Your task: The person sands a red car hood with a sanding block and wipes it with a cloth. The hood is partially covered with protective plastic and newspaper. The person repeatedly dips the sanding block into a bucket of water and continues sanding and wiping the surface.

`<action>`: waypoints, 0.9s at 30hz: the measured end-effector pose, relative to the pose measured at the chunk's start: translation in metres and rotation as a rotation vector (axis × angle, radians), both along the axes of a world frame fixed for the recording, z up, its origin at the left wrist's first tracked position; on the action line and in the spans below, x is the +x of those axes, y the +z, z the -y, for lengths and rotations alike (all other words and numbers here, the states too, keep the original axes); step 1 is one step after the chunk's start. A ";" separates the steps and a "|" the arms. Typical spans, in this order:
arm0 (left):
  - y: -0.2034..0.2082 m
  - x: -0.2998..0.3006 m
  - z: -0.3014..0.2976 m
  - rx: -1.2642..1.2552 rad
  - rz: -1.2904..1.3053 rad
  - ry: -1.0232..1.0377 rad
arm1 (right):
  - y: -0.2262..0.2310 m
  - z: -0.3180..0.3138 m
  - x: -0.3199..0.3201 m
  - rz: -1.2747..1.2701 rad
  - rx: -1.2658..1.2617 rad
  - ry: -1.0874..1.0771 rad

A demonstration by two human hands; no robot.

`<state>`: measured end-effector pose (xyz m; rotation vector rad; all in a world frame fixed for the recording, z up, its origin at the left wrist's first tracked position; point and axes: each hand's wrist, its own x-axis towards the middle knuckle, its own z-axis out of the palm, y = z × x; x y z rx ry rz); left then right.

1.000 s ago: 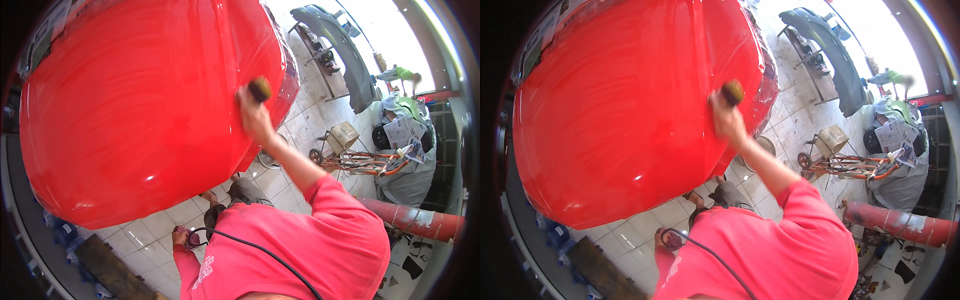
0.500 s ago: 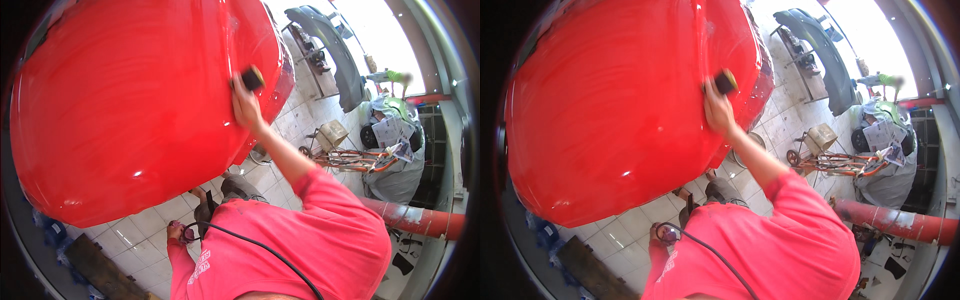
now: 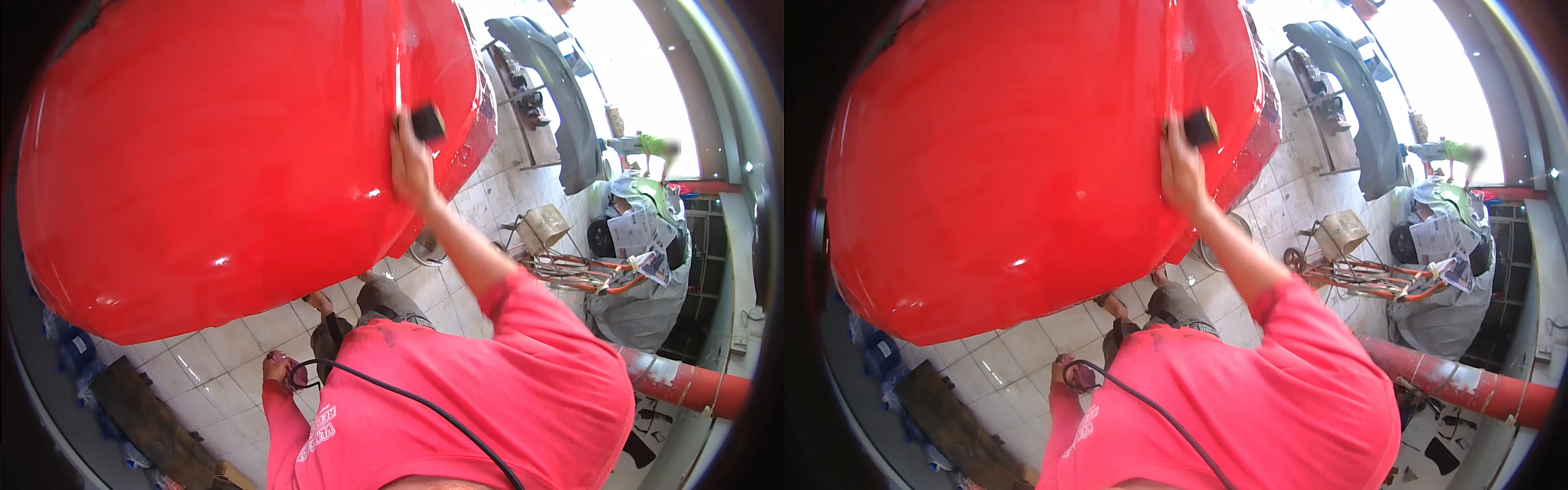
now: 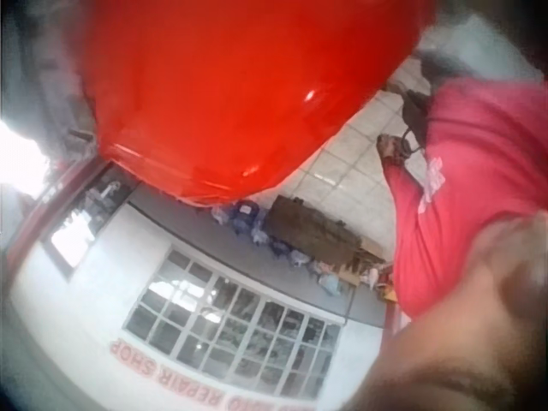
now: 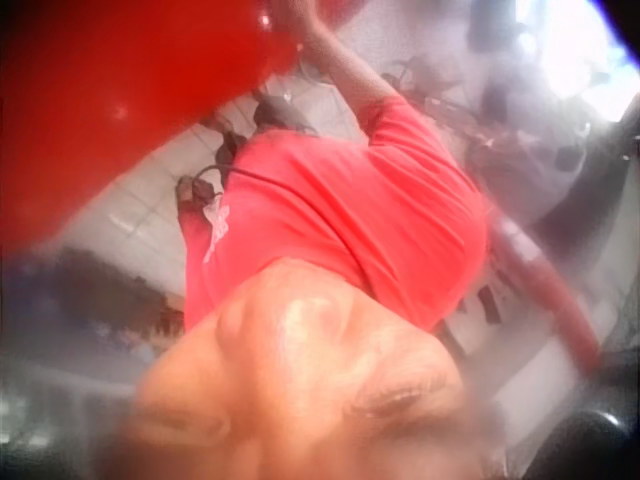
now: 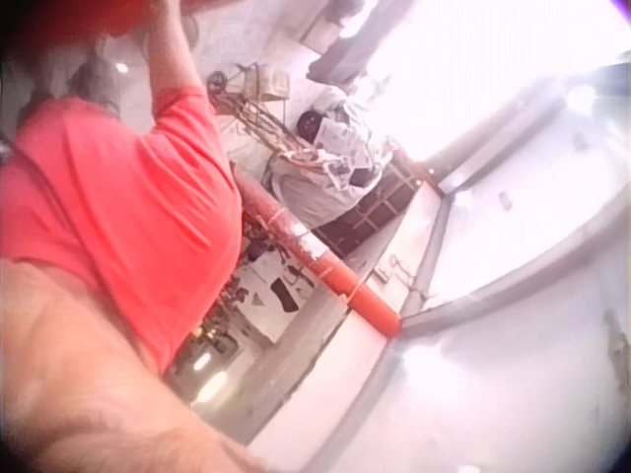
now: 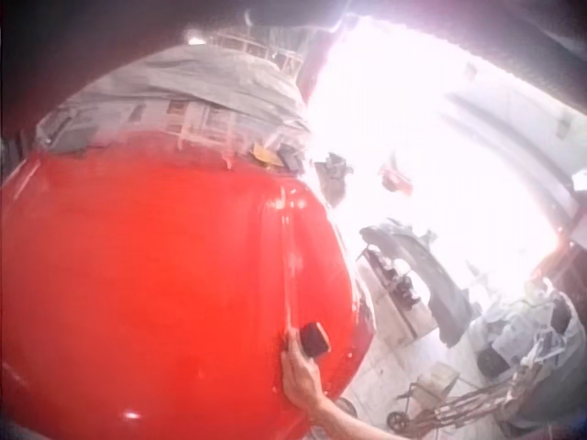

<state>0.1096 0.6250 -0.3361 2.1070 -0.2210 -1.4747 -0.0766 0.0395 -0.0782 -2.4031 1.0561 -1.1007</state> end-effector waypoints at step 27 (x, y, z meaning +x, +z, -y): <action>-0.048 -0.002 -0.018 -0.105 -0.035 0.196 | 0.034 0.126 0.042 -0.145 0.076 -0.198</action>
